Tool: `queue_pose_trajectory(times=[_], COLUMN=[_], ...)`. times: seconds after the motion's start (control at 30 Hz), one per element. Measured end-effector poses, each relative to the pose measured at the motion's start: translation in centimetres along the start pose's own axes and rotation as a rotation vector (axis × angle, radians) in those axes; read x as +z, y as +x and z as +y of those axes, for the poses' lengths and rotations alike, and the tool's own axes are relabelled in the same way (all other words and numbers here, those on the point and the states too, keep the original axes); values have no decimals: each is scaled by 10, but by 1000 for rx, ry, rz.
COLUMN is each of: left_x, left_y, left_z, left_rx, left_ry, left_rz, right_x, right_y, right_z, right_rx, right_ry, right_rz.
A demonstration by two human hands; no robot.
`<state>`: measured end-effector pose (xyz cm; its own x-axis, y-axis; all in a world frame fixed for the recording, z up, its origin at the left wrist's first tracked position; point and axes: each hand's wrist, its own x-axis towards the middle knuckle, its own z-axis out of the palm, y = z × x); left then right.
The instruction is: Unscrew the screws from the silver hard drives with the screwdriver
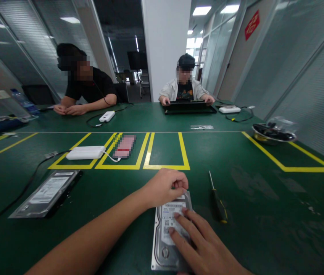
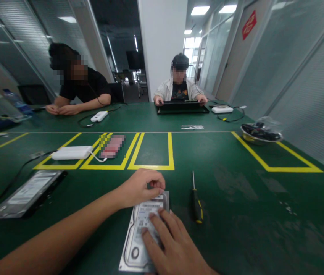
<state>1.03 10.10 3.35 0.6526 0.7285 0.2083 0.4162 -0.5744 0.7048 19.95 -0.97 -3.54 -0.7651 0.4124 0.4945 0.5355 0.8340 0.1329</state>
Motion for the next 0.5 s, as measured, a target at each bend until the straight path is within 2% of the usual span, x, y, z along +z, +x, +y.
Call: queue_pose_trajectory(times=[0.13, 0.27, 0.5], left_x=[-2, -1, 4], left_y=[6, 9, 12], left_z=[-4, -8, -10], left_rx=[-45, -67, 10], left_ry=[-34, -11, 55], left_rz=[-52, -50, -64], right_x=[-1, 2, 3], right_y=[0, -1, 0], right_z=[0, 0, -1], right_rx=[-1, -7, 1], right_ry=[-18, -12, -32], right_rz=[-4, 35, 49])
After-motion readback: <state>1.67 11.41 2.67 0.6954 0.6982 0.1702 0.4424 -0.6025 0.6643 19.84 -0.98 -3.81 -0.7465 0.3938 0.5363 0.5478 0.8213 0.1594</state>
